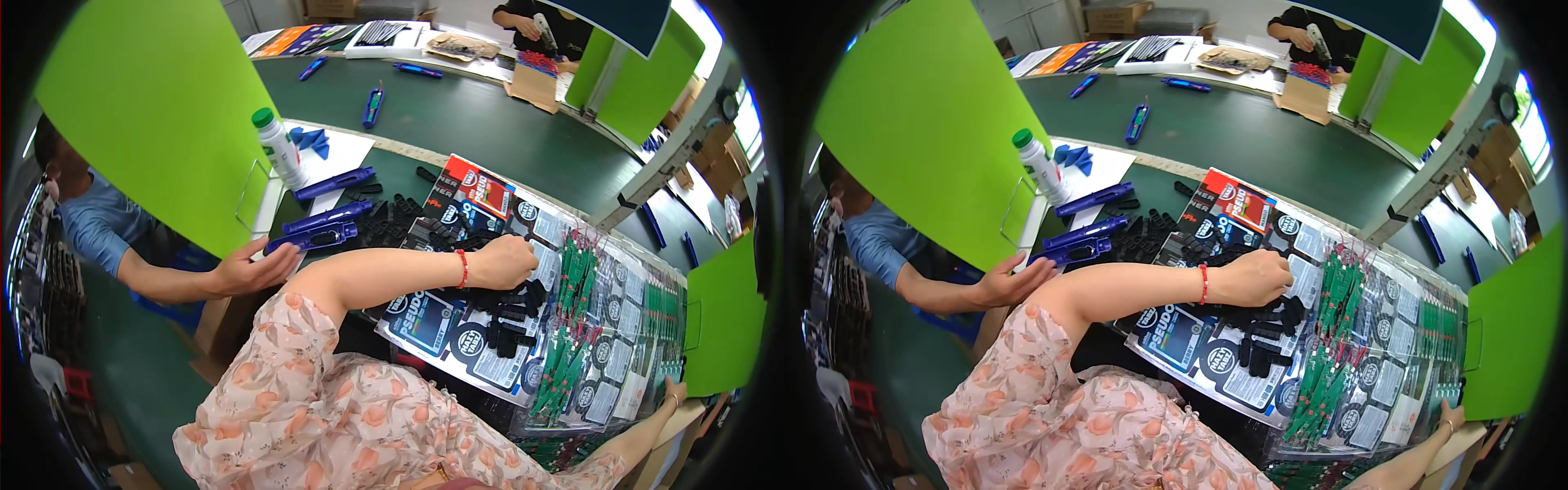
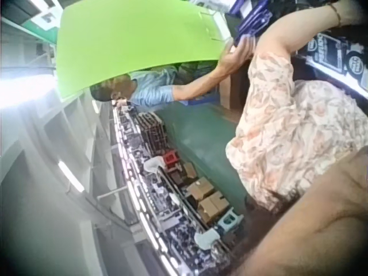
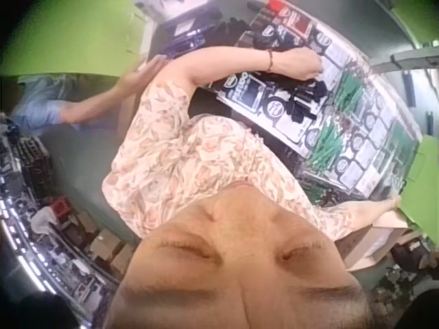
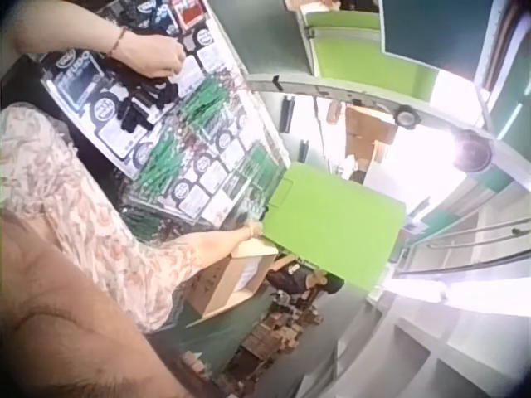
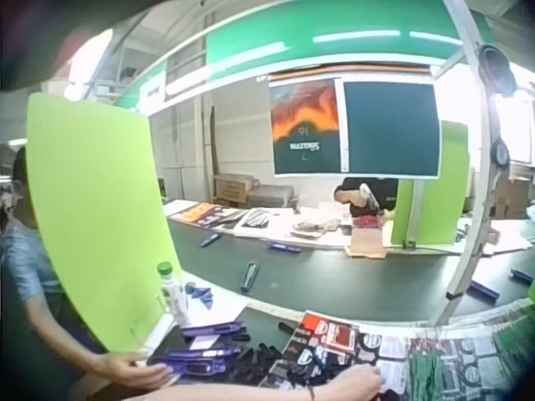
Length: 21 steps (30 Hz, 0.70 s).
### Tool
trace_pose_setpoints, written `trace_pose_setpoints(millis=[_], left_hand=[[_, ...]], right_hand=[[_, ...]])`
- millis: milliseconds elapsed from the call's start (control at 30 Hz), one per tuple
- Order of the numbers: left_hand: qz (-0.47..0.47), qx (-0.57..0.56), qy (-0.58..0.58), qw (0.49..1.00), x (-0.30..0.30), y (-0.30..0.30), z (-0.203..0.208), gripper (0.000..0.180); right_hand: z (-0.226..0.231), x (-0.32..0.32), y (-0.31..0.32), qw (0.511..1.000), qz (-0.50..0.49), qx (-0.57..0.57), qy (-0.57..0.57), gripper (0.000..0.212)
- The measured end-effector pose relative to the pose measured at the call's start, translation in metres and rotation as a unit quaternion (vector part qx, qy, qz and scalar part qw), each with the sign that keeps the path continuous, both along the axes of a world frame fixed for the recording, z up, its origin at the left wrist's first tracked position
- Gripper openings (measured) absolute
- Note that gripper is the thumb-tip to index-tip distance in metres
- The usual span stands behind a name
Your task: Manually assemble components, circuit boards, and casing elements for an electronic device on a factory production floor.
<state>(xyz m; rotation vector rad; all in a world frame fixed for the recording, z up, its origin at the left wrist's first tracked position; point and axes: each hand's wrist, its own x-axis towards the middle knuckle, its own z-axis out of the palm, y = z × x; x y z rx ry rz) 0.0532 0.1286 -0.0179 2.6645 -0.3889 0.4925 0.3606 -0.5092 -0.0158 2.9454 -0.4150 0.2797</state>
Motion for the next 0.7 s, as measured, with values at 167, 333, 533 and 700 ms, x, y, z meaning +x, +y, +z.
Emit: trace_pose_setpoints(millis=[167,333,533,700], left_hand=[[0.008,-0.089,-0.036,0.995,-0.045,0.003,0.026,0.018],[0.134,-0.130,-0.118,0.975,-0.151,0.045,0.055,0.015],[0.414,-0.074,-0.084,0.903,-0.232,0.175,0.026,0.016],[0.425,0.068,-0.006,0.903,-0.225,0.233,-0.006,0.023]], right_hand=[[0.024,-0.004,-0.036,0.997,0.062,0.043,0.000,0.050],[0.028,-0.012,-0.035,0.997,0.067,0.040,0.026,0.044],[0.032,-0.030,-0.006,0.998,0.064,-0.011,0.004,0.041],[0.049,-0.014,0.151,0.935,0.301,0.015,-0.189,0.039]])
